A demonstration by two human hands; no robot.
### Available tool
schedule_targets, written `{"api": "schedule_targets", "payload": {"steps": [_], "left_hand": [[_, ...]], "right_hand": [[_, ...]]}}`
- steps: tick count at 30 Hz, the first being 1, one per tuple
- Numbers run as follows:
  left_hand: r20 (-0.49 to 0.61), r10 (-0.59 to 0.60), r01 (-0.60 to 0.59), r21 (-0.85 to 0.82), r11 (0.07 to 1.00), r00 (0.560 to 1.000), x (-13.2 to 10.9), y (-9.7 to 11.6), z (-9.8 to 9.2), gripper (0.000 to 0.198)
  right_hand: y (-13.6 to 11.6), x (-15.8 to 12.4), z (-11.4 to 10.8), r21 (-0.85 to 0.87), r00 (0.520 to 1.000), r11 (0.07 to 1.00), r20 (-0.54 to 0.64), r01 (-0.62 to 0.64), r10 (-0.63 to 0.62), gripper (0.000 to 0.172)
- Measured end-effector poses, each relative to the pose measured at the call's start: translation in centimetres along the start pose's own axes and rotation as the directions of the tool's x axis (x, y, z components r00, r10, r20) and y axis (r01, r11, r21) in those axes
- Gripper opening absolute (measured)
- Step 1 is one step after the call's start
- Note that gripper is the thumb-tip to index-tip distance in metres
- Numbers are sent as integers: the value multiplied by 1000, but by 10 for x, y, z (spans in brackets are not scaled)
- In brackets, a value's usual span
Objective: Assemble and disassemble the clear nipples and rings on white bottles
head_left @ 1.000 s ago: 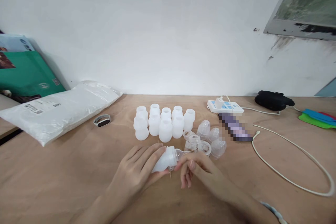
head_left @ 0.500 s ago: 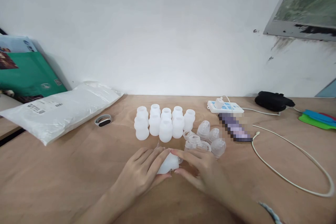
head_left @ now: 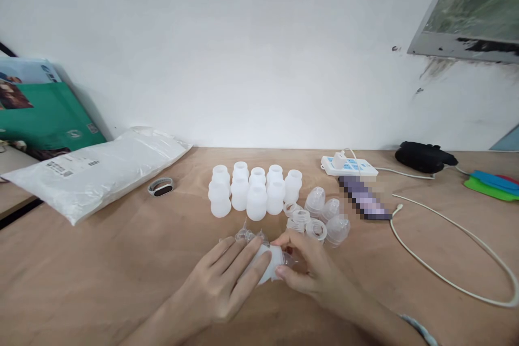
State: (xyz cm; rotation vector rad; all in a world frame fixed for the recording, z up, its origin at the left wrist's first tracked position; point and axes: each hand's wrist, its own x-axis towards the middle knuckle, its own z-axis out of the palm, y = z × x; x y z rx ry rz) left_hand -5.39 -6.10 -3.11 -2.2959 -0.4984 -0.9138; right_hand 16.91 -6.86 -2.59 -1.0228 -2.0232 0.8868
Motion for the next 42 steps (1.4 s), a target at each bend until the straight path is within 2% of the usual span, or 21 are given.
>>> {"api": "schedule_targets", "payload": {"steps": [2,4,8,10,12,14,18,21,23,26,28,29,31,32,33,35,37,39,42], "left_hand": [[9,0,0,-7,1000,1000,1,0,-2,31],[18,-13,14,-43,999,1000,5,-1,-3,29],[12,-85,86,-156,984,996,14,-4,-5,33],[27,-89,93,-170,981,996,16,-4,-5,35],[24,-65,68,-156,985,998,14,-3,-6,35],[15,-36,38,-144,989,999,11,0,-6,33],[39,-24,29,-138,990,999,6,3,-5,30],[10,-37,38,-140,989,999,6,2,0,28],[-26,-50,46,-147,988,998,7,-1,3,27],[-35,-99,91,-178,980,994,8,-5,5,28],[-29,-156,147,-198,969,987,9,-7,4,29],[-22,-181,173,-202,964,983,9,-8,3,30],[-3,-199,195,-193,962,980,8,-10,1,31],[11,-196,194,-182,964,981,7,-11,0,32],[25,-190,191,-173,966,982,6,-11,0,34],[19,-189,189,-170,967,982,4,-10,2,37],[-1,-201,197,-186,963,980,1,-8,6,38],[-14,-209,202,-200,959,978,-2,-7,9,39],[-1,-209,204,-196,959,978,-3,-6,9,38]], "right_hand": [[0,-1,3,118,998,991,11,-67,66,11],[-2,-2,4,156,999,986,-10,-51,54,18],[-6,-3,1,-8,991,992,-35,127,-128,30],[-4,-4,1,-93,987,983,-21,156,-159,30],[-1,-4,3,-68,994,992,-18,103,-104,29],[3,-4,7,59,999,998,-25,33,-31,27],[5,-2,16,292,996,953,-6,-87,93,29],[2,-1,18,327,990,936,-5,-132,142,31],[0,-1,14,305,992,945,5,-122,127,28],[1,0,-1,178,1000,984,-13,4,-1,29],[7,1,-16,-41,981,991,-142,126,-131,32],[11,2,-24,-202,954,969,-236,140,-187,29],[24,6,-39,-535,861,842,-397,63,-317,23],[31,9,-46,-660,829,751,-426,-10,-363,25],[39,11,-52,-751,818,655,-426,-82,-386,29],[53,14,-60,-859,858,487,-365,-160,-362,37],[64,15,-64,-907,899,384,-305,-173,-314,38],[69,15,-66,-920,919,353,-277,-170,-279,33],[66,14,-68,-897,907,400,-314,-187,-280,27]]}}
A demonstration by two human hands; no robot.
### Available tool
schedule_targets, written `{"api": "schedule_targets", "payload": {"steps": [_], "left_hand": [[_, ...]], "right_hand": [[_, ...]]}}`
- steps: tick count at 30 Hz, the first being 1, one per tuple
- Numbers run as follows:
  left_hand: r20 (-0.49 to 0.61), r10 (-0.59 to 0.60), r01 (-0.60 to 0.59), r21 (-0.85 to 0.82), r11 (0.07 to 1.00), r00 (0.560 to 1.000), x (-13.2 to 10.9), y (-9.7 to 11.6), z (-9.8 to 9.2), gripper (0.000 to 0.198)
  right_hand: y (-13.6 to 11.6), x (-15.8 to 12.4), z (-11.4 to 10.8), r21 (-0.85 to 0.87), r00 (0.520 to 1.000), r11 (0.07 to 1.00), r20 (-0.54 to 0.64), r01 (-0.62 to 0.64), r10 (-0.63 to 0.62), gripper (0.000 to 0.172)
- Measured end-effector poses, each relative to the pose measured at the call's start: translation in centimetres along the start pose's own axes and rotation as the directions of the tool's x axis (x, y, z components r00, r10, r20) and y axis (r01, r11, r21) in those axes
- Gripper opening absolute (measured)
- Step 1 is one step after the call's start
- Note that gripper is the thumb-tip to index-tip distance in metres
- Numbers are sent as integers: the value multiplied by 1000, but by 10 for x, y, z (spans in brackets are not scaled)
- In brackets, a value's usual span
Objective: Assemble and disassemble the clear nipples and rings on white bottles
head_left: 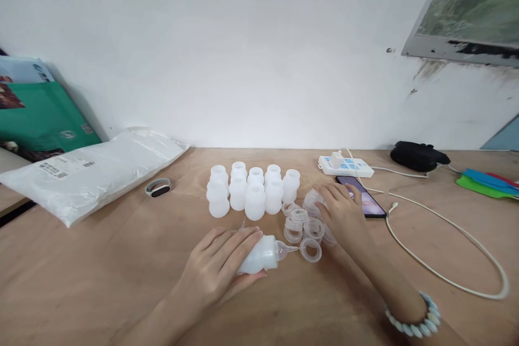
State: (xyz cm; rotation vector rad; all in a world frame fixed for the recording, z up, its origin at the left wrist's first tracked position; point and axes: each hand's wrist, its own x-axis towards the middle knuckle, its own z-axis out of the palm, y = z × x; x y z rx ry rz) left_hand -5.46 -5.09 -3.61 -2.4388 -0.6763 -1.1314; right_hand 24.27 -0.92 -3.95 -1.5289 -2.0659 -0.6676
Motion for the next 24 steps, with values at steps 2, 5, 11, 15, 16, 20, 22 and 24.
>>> {"api": "schedule_targets", "payload": {"steps": [2,5,11,15,16,20,22,24], "left_hand": [[4,-9,9,1,1000,1000,1,0,-1,37],[-4,-25,25,-7,1000,1000,3,0,-5,36],[6,-67,67,2,998,998,10,-1,-13,33],[-2,-55,55,-7,998,999,13,-1,-13,33],[0,-45,45,-14,999,999,13,-1,-13,34],[8,1,-1,-31,1000,1000,9,1,-9,34],[21,22,-22,-19,1000,1000,8,1,-8,33],[25,50,-50,-1,999,998,7,0,-8,33]], "right_hand": [[-2,3,-7,78,994,995,-88,-60,67,25],[-8,6,-21,344,948,930,-235,-128,217,22],[-26,-1,-41,879,990,471,5,-72,142,22],[-42,-6,-45,879,999,477,11,6,-33,26],[-47,-6,-44,884,998,467,-6,33,-59,26],[-60,-7,-38,897,984,409,-129,169,-123,27],[-63,-7,-34,890,978,410,-165,202,-126,28],[-63,-9,-31,892,981,411,-153,189,-120,27]]}}
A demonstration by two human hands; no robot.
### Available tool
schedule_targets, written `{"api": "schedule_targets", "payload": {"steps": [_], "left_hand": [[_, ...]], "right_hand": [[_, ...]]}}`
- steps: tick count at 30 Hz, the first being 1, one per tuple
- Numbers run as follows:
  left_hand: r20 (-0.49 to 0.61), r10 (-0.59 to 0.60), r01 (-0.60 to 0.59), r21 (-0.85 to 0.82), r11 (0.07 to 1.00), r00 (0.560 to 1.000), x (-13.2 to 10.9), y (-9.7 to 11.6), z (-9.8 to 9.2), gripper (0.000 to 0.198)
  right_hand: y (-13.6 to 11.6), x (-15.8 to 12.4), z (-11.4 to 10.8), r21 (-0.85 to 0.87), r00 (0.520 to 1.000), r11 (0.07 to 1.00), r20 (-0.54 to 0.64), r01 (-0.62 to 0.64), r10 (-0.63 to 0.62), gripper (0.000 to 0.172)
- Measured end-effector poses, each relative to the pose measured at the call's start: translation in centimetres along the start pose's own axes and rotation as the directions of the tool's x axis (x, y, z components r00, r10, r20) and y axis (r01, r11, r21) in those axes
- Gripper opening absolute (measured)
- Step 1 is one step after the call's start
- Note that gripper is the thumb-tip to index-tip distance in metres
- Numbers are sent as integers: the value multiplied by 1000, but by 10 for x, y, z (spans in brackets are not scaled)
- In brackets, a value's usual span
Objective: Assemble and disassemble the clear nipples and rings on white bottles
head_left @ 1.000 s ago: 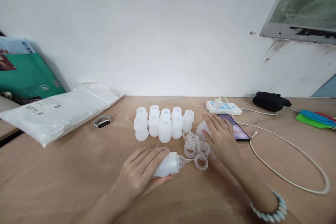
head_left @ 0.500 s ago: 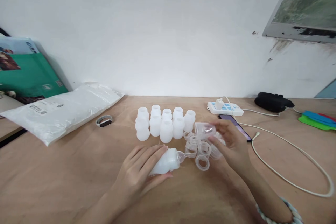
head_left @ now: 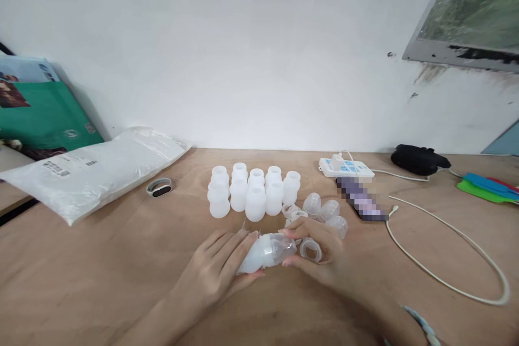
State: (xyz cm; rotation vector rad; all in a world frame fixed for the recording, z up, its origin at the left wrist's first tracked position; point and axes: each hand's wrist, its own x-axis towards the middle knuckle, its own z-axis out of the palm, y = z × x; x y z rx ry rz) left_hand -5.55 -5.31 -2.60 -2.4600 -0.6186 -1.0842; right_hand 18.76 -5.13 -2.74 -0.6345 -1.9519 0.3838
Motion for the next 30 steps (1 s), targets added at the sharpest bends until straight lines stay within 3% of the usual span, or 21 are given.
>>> {"api": "schedule_targets", "payload": {"steps": [5,12,16,20,22,23,24,26,28,30], "left_hand": [[-11,56,-56,40,998,998,1,0,-2,33],[16,35,-35,5,999,999,-4,-3,1,35],[39,-141,146,-163,976,989,-7,-2,7,38],[122,-361,381,-301,874,924,-7,2,8,37],[123,-500,511,-320,798,857,-10,-1,7,35],[87,-589,582,-325,745,803,-13,-4,8,35],[25,-679,646,-335,686,733,-15,-10,9,36],[-133,-839,741,-411,532,528,-21,-27,13,42],[-229,-905,775,-467,426,359,-26,-47,17,51],[-215,-938,797,-496,344,272,-32,-67,22,50]], "right_hand": [[6,-8,4,38,995,995,10,-96,95,27],[4,-13,15,28,986,986,-24,-163,164,31],[-1,-11,18,4,982,984,-66,-180,180,27],[-2,-10,12,-52,979,979,-55,-199,197,27],[-1,-11,8,-15,968,969,-45,-247,246,29],[-1,-11,6,20,960,962,-58,-273,274,28],[-1,-10,5,59,951,954,-84,-294,298,26],[-1,-10,4,121,934,942,-141,-312,328,21],[-2,-9,3,137,925,936,-159,-324,344,18],[-3,-8,3,124,922,930,-143,-345,361,16]]}}
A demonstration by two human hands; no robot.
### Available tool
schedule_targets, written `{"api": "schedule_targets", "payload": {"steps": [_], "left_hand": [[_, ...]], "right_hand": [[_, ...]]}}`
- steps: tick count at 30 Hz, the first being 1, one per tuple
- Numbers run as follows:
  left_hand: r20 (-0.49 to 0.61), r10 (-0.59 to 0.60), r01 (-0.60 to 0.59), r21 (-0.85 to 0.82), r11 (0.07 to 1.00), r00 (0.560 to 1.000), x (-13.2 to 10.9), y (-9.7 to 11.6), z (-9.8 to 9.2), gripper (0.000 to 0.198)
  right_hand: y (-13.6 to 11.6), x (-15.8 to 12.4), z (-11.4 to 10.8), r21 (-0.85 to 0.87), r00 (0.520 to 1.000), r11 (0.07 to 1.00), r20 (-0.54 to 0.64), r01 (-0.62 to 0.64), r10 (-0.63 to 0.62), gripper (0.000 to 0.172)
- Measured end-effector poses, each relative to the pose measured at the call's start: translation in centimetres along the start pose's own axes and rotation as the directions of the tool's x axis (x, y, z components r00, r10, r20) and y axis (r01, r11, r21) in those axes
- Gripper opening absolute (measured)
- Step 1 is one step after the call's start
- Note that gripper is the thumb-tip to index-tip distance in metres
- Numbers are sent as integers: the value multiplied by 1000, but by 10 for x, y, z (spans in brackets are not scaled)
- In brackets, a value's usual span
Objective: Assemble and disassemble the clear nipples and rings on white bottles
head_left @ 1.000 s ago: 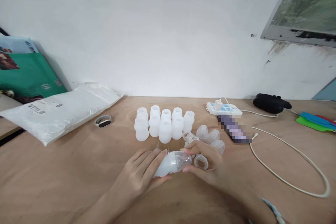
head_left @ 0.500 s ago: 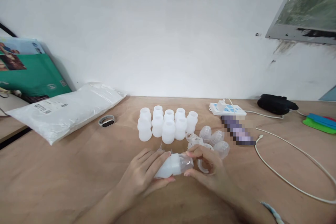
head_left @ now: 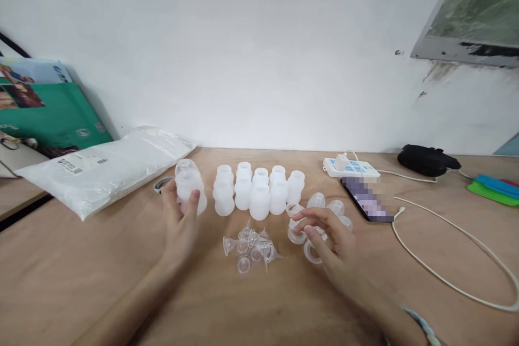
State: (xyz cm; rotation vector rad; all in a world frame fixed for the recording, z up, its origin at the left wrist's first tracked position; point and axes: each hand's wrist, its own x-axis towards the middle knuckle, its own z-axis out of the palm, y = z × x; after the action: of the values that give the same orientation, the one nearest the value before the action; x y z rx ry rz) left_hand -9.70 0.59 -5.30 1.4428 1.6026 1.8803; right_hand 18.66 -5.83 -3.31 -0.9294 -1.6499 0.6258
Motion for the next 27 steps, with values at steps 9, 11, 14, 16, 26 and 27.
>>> {"api": "schedule_targets", "payload": {"steps": [9,11,14,16,26,27], "left_hand": [[173,-136,143,-30,989,976,19,-27,9,42],[221,-110,119,-27,993,969,15,-22,9,41],[325,-94,110,-32,993,941,8,-12,9,41],[369,-98,117,-32,993,924,5,-8,9,44],[209,89,-114,108,988,974,-4,4,3,39],[180,185,-211,141,967,966,-5,7,1,35]], "right_hand": [[-1,0,-1,-80,997,994,39,-67,71,13],[-2,1,-1,-93,997,993,27,-70,73,14],[-4,3,-2,-103,999,993,6,-50,51,15],[-4,5,-2,-115,999,992,-19,-42,40,14],[29,15,-9,-768,959,586,132,258,-250,18],[30,15,-9,-806,958,528,163,268,-238,19]]}}
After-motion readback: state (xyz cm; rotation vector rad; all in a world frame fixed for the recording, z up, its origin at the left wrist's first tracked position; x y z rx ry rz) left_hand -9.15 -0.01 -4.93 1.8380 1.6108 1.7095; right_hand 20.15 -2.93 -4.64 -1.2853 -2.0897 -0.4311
